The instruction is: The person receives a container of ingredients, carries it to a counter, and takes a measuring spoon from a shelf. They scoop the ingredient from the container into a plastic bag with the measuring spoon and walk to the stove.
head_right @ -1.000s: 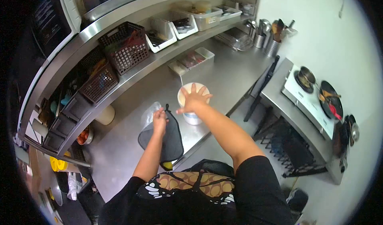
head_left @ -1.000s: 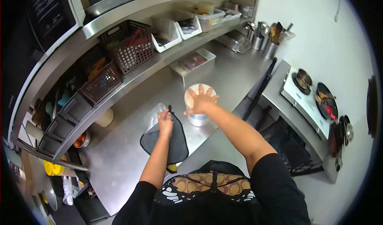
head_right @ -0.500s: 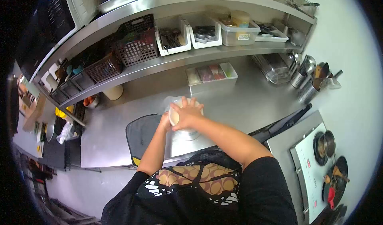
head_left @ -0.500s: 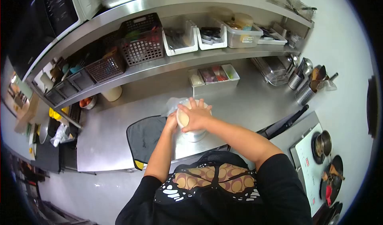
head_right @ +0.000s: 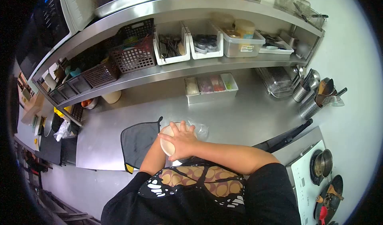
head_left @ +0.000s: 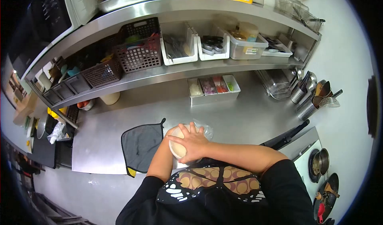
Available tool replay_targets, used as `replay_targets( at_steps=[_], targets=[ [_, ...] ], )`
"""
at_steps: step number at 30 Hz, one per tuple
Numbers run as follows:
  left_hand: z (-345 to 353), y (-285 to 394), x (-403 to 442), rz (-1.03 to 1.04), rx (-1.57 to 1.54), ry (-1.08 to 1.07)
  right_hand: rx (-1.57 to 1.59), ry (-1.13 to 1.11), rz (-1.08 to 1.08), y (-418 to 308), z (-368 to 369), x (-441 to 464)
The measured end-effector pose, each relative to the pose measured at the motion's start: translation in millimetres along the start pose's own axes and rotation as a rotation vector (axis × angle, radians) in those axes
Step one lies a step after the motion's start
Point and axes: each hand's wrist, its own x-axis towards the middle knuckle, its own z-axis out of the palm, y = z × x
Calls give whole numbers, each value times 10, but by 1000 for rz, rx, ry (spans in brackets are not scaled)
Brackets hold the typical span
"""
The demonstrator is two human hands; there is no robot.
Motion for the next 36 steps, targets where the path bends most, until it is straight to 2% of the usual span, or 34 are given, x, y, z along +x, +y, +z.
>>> replay_targets(
  at_steps=[9, 15, 20, 22, 26, 29, 32, 36],
  targets=[
    [-20, 102, 165, -87, 85, -95, 18, -140, -34, 97, -163, 256],
    [12, 204, 365, -179, 157, -187, 91, -1, -25, 375, -47, 108],
    [22, 280, 526, -255, 175, -234, 366, 101, -6, 740, 69, -116],
    [4, 283, 571, -277, 168, -219, 544, 64, 25, 824, 111, -231],
    [74, 269, 597, -322, 263, -101, 807, 7, 155, 930, 252, -244],
    [386, 523, 405, -334, 610, 30, 1062, -59, 453, 890, 227, -222],
    [429, 555, 478, -356, 702, 24, 1143, -93, 585, 843, 101, -215],
    [459, 589, 501, -391, 628, -17, 1177, -79, 582, 915, 153, -171]
  ],
)
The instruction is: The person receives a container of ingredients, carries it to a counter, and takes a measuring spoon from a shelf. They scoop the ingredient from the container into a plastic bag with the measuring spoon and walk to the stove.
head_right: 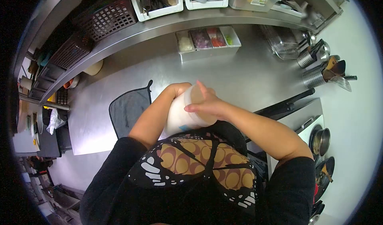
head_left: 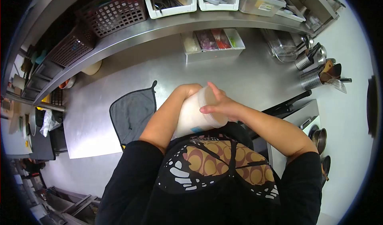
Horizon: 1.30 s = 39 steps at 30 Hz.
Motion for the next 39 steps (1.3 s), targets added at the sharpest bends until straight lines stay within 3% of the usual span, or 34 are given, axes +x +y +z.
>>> replay_targets(
  at_steps=[5, 8, 11, 14, 18, 20, 22, 24, 27, 30, 31, 34, 35, 39],
  targets=[
    [33, 57, 78, -31, -197, -207, 5, -4, -80, 2, -51, -51],
    [-52, -61, 228, 59, -160, -251, -21, 25, -141, 5, -34, -47],
    [-91, -199, 401, 249, -135, -430, -687, 22, -390, -159, 82, -143],
    [-116, -253, 440, 326, -134, -526, -871, -91, -551, -427, 118, -184],
    [-142, -244, 457, 287, -160, -492, -1066, -385, -831, -610, -111, -112],
    [-193, -190, 475, 258, -168, -459, -519, -629, -783, -681, -288, 98],
    [-250, -152, 480, 244, -181, -432, -465, -483, -572, -800, -307, 93],
    [-289, -143, 450, 237, -192, -403, -849, 43, -213, -906, -127, -53],
    [-295, -163, 391, 230, -203, -366, -1092, 35, -676, -718, 305, 109],
    [-311, -185, 336, 234, -224, -332, -869, -703, -677, -865, 423, 174],
    [-311, -198, 319, 234, -227, -321, -692, -448, -745, -744, 428, 181],
    [-355, -222, 269, 239, -248, -284, -948, 160, -382, -765, 307, -53],
    [-369, -237, 240, 238, -254, -271, -1096, 113, -250, -747, 392, -89],
    [-356, -341, 126, 241, -294, -222, -1059, 105, -418, -663, 479, -120]
  ],
)
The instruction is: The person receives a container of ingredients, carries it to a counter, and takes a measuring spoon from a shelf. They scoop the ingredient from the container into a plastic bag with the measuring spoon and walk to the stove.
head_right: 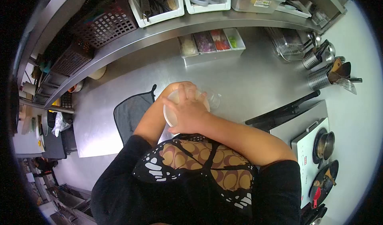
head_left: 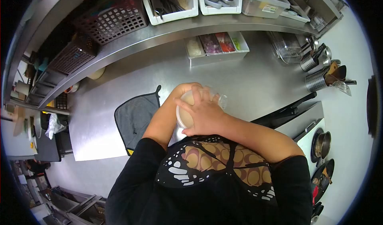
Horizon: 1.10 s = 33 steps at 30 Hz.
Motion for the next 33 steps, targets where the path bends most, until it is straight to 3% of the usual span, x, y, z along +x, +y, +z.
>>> replay_targets(
  at_steps=[5, 6, 9, 10, 13, 14, 17, 18, 21, 24, 25, 26, 27, 29, 30, 33],
  targets=[
    [138, -252, -326, 63, -81, 75, -5, -158, -649, 64, 89, 169],
    [169, -289, -375, 81, -90, 97, 115, -339, -902, 65, 113, 329],
    [178, -292, -405, 129, -79, 160, 709, -581, -566, 24, 239, 423],
    [164, -272, -404, 144, -73, 184, 616, -185, -445, -23, 85, 297],
    [165, -225, -402, 199, -48, 274, 29, 429, -190, -96, 261, 214],
    [175, -235, -428, 220, -44, 323, -9, 287, -305, -132, 274, 217],
    [186, -230, -453, 315, -23, 563, -3, -478, -671, -348, 142, 352],
    [200, -260, -483, 360, -53, 667, 211, -572, -650, -318, 85, 398],
    [282, -412, -655, 528, -249, 921, -20, 255, -163, -128, 68, 165],
    [578, -642, -797, 642, -355, 1051, 177, -109, 210, 42, 19, 104],
    [718, -716, -829, 631, -314, 1055, 159, -82, 174, 6, 18, 109],
    [748, -858, -689, 703, -559, 971, 140, -59, 140, -53, 35, 110],
    [710, -885, -651, 740, -551, 965, 122, -39, 105, -85, 51, 117],
    [642, -959, -614, 809, -527, 952, 24, -42, -217, -75, 90, 267],
    [634, -953, -626, 845, -463, 959, -24, -42, -375, -64, 128, 330],
    [713, -983, -693, 730, -23, 1249, 15, 78, -510, -25, 238, 405]
  ],
)
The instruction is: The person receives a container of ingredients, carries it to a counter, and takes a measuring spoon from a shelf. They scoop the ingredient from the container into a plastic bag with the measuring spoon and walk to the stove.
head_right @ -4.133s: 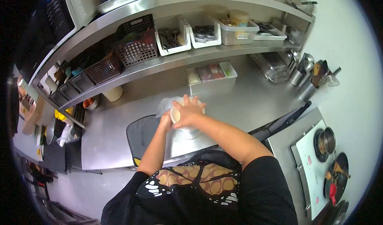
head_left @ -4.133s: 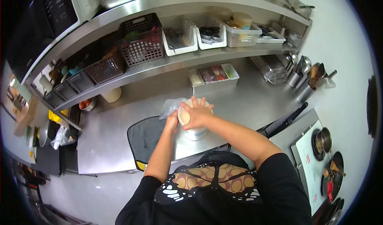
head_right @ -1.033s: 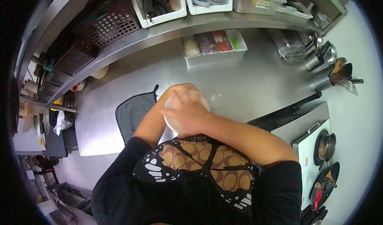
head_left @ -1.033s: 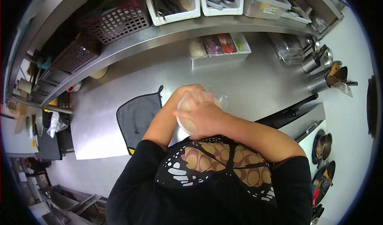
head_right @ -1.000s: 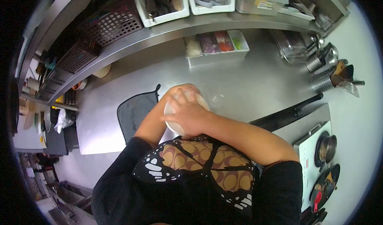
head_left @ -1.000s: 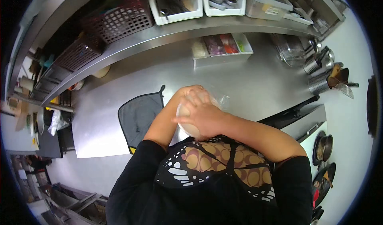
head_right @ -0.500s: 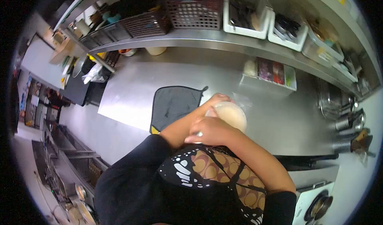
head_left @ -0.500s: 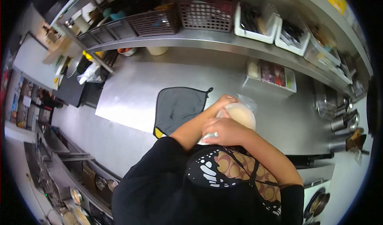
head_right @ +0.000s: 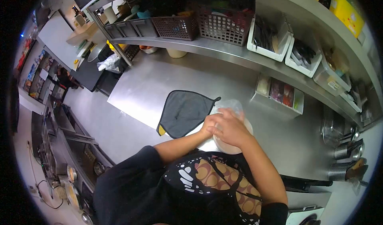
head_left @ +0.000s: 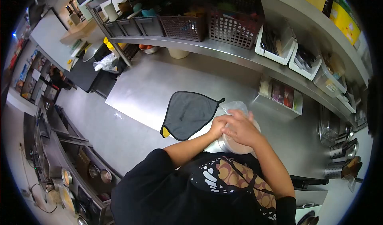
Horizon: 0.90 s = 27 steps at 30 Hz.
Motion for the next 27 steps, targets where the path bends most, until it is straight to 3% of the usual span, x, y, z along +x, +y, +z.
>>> replay_targets(
  at_steps=[3, 6, 9, 12, 15, 17, 19, 22, 25, 27],
  targets=[
    [40, 245, -113, -189, -339, 41, -161, -130, 621, -367, -547, -161],
    [117, 204, -222, -95, -371, 129, 173, -202, 721, -93, -407, -305],
    [142, 184, -215, -81, -407, 134, 48, -14, 631, -210, -240, -222],
    [132, 228, -242, -60, -492, 116, -2, 166, -29, 7, -59, -53],
    [123, 120, -204, -29, -410, 133, 436, 317, 70, 60, -146, -56],
    [91, 158, -234, 56, -241, 142, 46, 367, 404, -14, -396, -338],
    [106, 314, -323, 75, -199, 155, 40, 55, 690, 171, -402, -545],
    [143, 244, -289, 33, -351, 147, 4, 107, 721, 149, -203, -498],
    [133, 234, -277, 77, -258, 142, 35, 347, 498, 309, -33, -263],
    [105, 239, -254, 107, -194, 143, 74, 386, 300, 374, 2, -76]
  ],
)
